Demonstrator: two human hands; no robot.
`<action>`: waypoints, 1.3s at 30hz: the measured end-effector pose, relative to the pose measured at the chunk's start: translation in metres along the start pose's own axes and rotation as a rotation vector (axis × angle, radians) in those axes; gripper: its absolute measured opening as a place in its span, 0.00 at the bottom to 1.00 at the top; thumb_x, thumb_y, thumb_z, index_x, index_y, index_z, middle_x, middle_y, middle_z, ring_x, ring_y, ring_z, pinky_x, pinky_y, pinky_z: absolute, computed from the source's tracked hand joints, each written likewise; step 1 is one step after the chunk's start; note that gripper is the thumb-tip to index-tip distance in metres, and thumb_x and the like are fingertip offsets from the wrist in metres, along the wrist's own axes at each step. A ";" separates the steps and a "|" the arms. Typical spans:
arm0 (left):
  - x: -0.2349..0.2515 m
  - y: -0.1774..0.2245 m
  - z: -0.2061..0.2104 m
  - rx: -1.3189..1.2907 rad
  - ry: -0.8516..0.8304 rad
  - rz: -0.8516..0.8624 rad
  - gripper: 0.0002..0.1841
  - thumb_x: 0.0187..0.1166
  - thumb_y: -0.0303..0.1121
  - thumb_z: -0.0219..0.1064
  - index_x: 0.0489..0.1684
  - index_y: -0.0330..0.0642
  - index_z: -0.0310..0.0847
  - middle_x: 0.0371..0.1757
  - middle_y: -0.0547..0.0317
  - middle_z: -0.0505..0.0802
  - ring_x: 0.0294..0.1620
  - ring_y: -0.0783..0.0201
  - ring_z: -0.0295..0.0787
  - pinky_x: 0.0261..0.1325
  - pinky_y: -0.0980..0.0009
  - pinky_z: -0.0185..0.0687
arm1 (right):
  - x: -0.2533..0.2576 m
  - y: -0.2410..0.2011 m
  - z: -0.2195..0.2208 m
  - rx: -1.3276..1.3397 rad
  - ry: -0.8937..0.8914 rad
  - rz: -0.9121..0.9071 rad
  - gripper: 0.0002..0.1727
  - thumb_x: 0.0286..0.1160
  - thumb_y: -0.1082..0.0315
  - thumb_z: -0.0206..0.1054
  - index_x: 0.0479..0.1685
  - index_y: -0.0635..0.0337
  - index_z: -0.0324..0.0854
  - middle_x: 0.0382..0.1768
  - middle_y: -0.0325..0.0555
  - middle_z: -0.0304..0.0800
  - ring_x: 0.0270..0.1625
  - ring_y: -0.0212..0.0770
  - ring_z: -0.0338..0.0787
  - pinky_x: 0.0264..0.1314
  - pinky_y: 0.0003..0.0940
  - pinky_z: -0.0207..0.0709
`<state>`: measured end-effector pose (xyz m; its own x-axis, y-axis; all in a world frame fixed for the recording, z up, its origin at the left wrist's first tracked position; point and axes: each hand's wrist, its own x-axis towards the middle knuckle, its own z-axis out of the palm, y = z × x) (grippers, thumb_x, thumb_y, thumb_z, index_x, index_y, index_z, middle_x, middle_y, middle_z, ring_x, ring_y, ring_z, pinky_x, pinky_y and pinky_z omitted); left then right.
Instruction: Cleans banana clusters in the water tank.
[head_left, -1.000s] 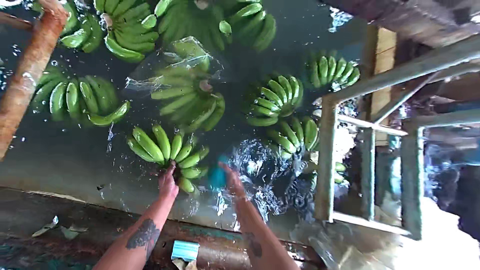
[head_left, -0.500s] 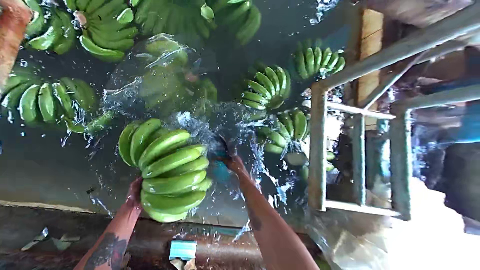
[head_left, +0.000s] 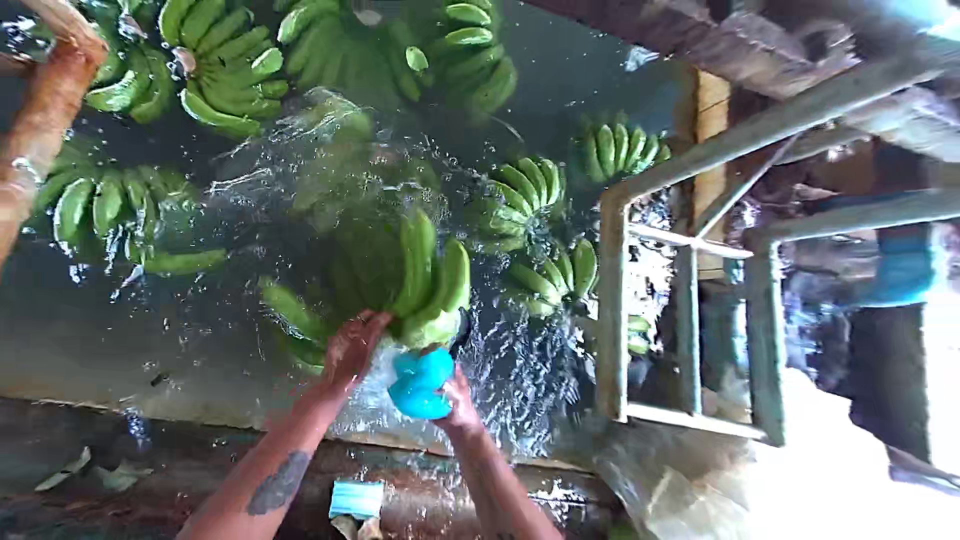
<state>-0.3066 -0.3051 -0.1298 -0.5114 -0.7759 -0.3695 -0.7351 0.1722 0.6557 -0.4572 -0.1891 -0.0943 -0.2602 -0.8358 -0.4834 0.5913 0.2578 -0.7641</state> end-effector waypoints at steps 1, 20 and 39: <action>-0.004 -0.001 0.009 0.040 -0.027 0.074 0.19 0.86 0.28 0.56 0.72 0.45 0.83 0.70 0.42 0.87 0.69 0.41 0.85 0.70 0.43 0.80 | 0.009 -0.017 0.000 -0.064 -0.064 -0.085 0.34 0.44 0.55 0.85 0.55 0.57 0.79 0.42 0.31 0.95 0.46 0.27 0.94 0.52 0.32 0.90; 0.013 -0.045 0.006 -1.279 0.663 -0.608 0.26 0.87 0.36 0.63 0.80 0.35 0.66 0.70 0.43 0.84 0.67 0.56 0.83 0.68 0.55 0.83 | 0.161 0.019 0.054 -0.027 0.533 0.080 0.24 0.88 0.56 0.62 0.77 0.53 0.64 0.36 0.48 0.79 0.21 0.38 0.75 0.20 0.38 0.74; -0.047 -0.106 -0.010 -1.434 0.617 -0.622 0.28 0.92 0.55 0.45 0.83 0.50 0.65 0.73 0.50 0.85 0.70 0.54 0.84 0.67 0.47 0.83 | -0.034 -0.107 -0.084 -1.403 -0.036 0.222 0.25 0.71 0.70 0.72 0.71 0.59 0.81 0.57 0.58 0.91 0.58 0.55 0.91 0.65 0.59 0.82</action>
<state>-0.2005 -0.2935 -0.1752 0.1749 -0.6741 -0.7176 0.4047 -0.6152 0.6765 -0.5758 -0.1474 -0.0320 -0.2313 -0.7212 -0.6530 -0.6244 0.6248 -0.4688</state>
